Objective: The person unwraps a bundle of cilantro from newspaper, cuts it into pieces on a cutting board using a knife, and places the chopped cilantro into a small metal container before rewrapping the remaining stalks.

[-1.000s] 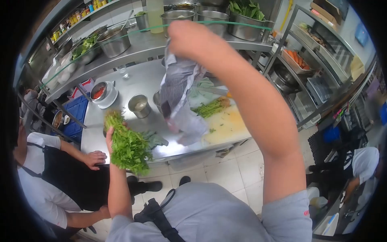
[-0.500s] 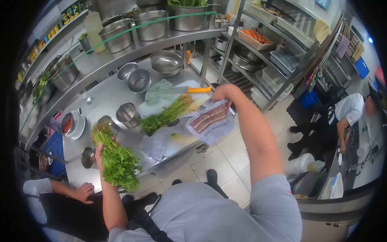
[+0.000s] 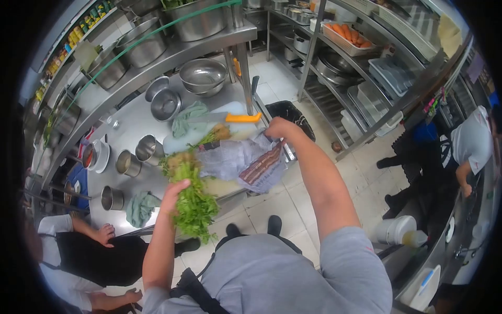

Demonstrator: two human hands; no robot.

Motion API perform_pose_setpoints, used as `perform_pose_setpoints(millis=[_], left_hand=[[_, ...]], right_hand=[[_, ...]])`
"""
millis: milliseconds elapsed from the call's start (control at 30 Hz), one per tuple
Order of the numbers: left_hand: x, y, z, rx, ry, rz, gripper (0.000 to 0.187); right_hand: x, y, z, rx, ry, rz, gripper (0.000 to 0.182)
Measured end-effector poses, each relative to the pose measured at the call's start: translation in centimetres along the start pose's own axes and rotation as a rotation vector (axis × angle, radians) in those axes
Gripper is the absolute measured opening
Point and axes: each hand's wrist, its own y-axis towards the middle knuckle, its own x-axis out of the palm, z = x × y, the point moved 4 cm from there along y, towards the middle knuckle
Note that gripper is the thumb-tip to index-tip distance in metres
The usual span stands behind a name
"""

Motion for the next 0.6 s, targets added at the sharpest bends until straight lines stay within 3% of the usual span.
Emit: perform_pose_setpoints(millis=[100,167,200,267,300,333,400,533,600], left_hand=[[1.6,4.4,-1.4,0.087,0.194,-0.001,0.053],[2.6,6.3,-1.0,0.211,0.208,0.017,0.064],[2.7,7.1,-0.6,0.205,0.215,0.006,0.064],[2.9,8.8,-0.5,0.100,0.320,0.043,0.076],[3.3,9.5,-0.5,0.103,0.310,0.034,0.076],[3.3,9.9,-0.8,0.103,0.321,0.065,0.078],[2.7,10.1,-1.8,0.089,0.344,0.090,0.080],[2.3,11.9,-2.4,0.028,0.401,0.090,0.083],[2.5,12.1,-2.4,0.011,0.415,0.080,0.084]], right_hand=[[0.4,-0.1,0.5,-0.006,0.047,-0.051,0.051],[-0.1,-0.3,1.4,-0.179,-0.074,0.292,0.063],[0.5,-1.1,2.2,-0.168,-0.066,0.298,0.063],[0.5,-6.2,2.7,-0.284,0.310,0.642,0.073],[1.7,-7.2,3.5,-0.275,0.300,0.715,0.074],[3.3,-7.0,4.7,-0.410,0.306,0.824,0.062],[5.7,-4.5,7.0,-0.329,0.431,0.645,0.045],[4.4,-4.3,5.9,-0.228,0.515,0.594,0.031],[3.2,-3.9,5.8,-0.103,0.445,0.202,0.027]])
